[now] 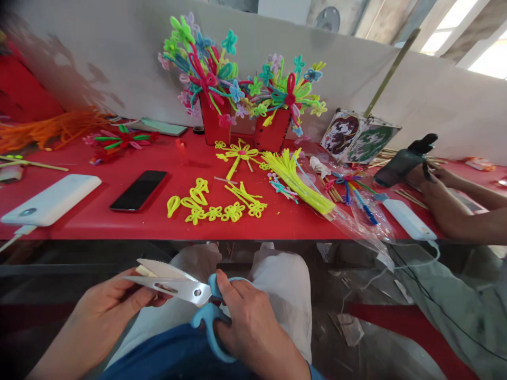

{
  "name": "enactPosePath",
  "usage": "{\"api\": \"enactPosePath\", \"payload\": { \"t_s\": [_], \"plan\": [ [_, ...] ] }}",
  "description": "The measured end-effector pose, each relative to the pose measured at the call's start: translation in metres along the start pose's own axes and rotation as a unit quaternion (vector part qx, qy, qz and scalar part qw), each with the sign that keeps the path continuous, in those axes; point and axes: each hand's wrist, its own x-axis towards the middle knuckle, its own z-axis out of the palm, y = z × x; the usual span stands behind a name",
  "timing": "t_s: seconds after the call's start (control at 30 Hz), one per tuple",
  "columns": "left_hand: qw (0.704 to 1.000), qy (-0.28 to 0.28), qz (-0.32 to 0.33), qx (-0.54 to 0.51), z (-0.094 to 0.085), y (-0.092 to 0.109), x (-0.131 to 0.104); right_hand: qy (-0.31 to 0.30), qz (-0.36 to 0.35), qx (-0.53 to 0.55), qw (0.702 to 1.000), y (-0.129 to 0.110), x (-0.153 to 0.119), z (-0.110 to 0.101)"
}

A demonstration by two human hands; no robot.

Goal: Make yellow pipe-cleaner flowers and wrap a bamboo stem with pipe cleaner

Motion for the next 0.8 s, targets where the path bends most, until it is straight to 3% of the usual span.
{"api": "enactPosePath", "payload": {
  "t_s": [0.6, 0.8],
  "plan": [
    [0.995, -0.014, -0.049, -0.087, 0.0047, 0.0030, -0.0019, -0.038, 0.003, -0.005, 0.999, 0.0069, -0.0030, 0.0017],
    [0.991, -0.021, -0.038, -0.126, 0.0063, -0.0041, -0.0001, -0.017, 0.022, 0.039, 0.999, 0.0074, -0.0023, -0.0006]
  ]
}}
